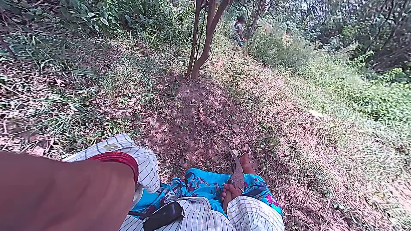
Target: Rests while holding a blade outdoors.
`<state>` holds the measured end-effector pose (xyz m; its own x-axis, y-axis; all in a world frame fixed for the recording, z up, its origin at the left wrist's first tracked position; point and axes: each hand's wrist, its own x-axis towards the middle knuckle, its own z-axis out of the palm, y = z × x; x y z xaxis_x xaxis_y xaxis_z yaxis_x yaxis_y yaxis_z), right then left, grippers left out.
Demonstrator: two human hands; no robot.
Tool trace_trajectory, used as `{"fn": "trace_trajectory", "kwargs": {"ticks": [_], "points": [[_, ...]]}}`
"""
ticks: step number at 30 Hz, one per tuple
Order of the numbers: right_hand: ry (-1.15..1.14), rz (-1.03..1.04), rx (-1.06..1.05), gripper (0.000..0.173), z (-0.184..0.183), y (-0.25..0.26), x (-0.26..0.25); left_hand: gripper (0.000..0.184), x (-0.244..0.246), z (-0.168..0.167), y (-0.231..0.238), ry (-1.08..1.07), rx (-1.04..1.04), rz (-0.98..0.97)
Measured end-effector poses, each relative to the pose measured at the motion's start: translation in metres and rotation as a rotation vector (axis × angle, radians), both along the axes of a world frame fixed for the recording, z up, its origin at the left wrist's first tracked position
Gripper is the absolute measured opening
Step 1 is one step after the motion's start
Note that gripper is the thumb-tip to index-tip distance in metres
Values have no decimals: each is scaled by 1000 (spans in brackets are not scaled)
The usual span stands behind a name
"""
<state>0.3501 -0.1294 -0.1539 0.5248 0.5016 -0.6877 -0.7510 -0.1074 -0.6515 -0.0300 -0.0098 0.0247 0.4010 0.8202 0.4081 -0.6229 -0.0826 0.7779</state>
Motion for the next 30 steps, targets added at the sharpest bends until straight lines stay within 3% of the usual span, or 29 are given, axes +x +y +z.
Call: {"fn": "trace_trajectory", "kwargs": {"ticks": [5,9,14,17,21,24,30], "points": [[-39,-13,-4,7,13,-1,-14,32,-2,-19,7,-50,26,2],[-49,-19,0,8,17,-1,-20,34,-1,-11,5,18,36,-1],[-53,-9,7,9,16,-1,-19,31,1,-31,9,-178,27,42],[-57,-9,8,9,18,-1,-20,24,-2,-37,9,-179,-4,80],[-63,-37,-10,10,27,0,-25,20,-6,-44,10,-90,84,145],[-63,-41,-12,11,26,0,-25,19,-1,-46,10,-157,157,205],[-62,-38,2,10,23,-1,-23,34,6,-38,14,-81,386,195]]}}
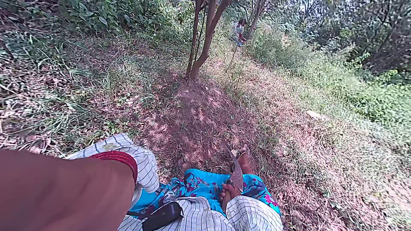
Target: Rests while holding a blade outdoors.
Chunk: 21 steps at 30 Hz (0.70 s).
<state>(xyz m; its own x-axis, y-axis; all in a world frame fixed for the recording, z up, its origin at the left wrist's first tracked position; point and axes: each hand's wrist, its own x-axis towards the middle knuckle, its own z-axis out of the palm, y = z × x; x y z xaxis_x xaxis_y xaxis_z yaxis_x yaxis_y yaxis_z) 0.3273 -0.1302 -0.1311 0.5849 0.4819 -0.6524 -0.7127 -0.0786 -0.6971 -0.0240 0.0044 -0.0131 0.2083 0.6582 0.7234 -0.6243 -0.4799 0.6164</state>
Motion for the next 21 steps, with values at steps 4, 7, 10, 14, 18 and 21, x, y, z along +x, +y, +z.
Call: {"fn": "trace_trajectory", "kwargs": {"ticks": [4,7,10,14,18,21], "points": [[7,12,-3,9,-2,0,1,33,4,-2,-2,-70,-19,29],[-16,23,25,10,1,0,3,34,4,-2,-2,-49,-8,32],[-110,-27,120,6,32,11,16,35,3,-1,-1,-38,-11,51],[-164,-93,149,10,47,18,14,42,3,-3,-2,-62,0,50],[-140,-62,153,7,44,17,17,25,-4,-9,-6,-112,-123,2],[-146,-68,137,5,45,18,16,22,-5,-11,-6,-143,-163,-10]]}}
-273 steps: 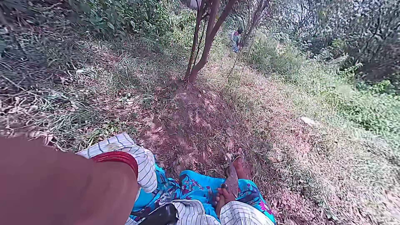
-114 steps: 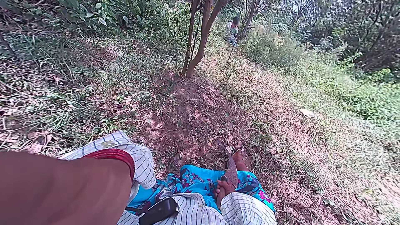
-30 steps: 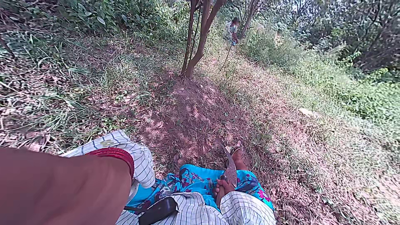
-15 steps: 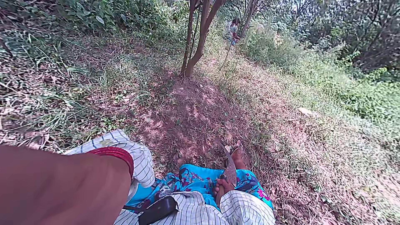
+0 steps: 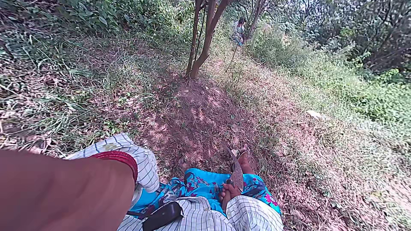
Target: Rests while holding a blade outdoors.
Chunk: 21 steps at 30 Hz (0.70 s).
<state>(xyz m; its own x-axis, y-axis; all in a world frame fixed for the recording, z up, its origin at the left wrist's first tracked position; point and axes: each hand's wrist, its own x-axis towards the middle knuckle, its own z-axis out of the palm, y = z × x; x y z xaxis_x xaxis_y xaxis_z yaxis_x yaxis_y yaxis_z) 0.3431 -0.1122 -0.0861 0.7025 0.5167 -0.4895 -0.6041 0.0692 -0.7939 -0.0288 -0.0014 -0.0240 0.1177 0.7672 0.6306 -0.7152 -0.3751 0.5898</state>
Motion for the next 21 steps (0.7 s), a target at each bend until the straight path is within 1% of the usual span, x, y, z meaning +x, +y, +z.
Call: {"fn": "trace_trajectory", "kwargs": {"ticks": [6,7,8,9,10,12,15,17,20,21], "points": [[20,-25,-24,6,6,1,-3,22,3,6,2,-8,21,-14],[4,-14,23,6,0,2,5,22,3,5,2,-6,22,-17],[-24,24,116,10,-13,2,24,21,2,6,2,-4,15,-27],[-57,77,233,19,-32,2,51,21,2,8,1,1,5,-38],[-91,94,276,26,-44,5,69,21,1,10,1,23,-2,-51],[-131,74,233,31,-50,9,81,20,1,10,1,48,16,-40],[-139,57,158,34,-48,11,81,20,4,11,1,44,22,-10],[-133,60,172,34,-50,12,84,20,5,8,1,39,29,29],[-149,98,231,37,-53,9,85,19,3,7,0,34,19,7],[-138,109,236,34,-49,6,77,20,3,8,1,34,14,-8]]}}
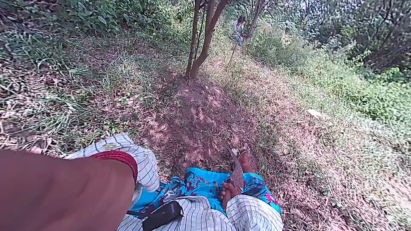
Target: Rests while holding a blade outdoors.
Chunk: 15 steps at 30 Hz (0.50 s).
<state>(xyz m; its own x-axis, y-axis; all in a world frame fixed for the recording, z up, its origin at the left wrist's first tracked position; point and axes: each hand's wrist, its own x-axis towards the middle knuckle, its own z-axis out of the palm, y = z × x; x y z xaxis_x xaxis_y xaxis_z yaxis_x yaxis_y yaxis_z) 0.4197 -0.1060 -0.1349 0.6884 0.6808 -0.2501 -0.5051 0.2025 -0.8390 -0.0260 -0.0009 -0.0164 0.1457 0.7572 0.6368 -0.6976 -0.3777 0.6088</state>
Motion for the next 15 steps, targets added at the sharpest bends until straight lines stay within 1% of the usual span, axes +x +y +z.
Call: {"fn": "trace_trajectory", "kwargs": {"ticks": [1,2,3,5,7,8,10,11,12,13,15], "points": [[32,-4,-32,25,10,-3,-17,21,0,1,0,-4,-3,-15],[75,-61,-133,13,27,-4,-43,22,0,0,0,3,1,-26],[117,-98,-210,7,41,-4,-62,22,0,0,1,15,8,-29],[148,-112,-254,7,53,-6,-77,25,1,2,2,54,40,-1],[140,-108,-254,9,59,-7,-81,33,3,3,2,80,47,46],[138,-112,-253,11,60,-7,-82,32,3,4,2,83,41,55],[121,-102,-223,14,53,-5,-69,31,2,4,3,113,48,74],[95,-65,-162,17,40,-5,-51,32,2,3,3,123,60,90],[67,-14,-63,25,23,-5,-26,31,2,1,2,124,60,99],[39,1,-8,30,11,-3,-11,28,0,-1,2,118,46,95],[42,14,-7,29,9,-3,-9,23,-3,-4,1,101,11,66]]}}
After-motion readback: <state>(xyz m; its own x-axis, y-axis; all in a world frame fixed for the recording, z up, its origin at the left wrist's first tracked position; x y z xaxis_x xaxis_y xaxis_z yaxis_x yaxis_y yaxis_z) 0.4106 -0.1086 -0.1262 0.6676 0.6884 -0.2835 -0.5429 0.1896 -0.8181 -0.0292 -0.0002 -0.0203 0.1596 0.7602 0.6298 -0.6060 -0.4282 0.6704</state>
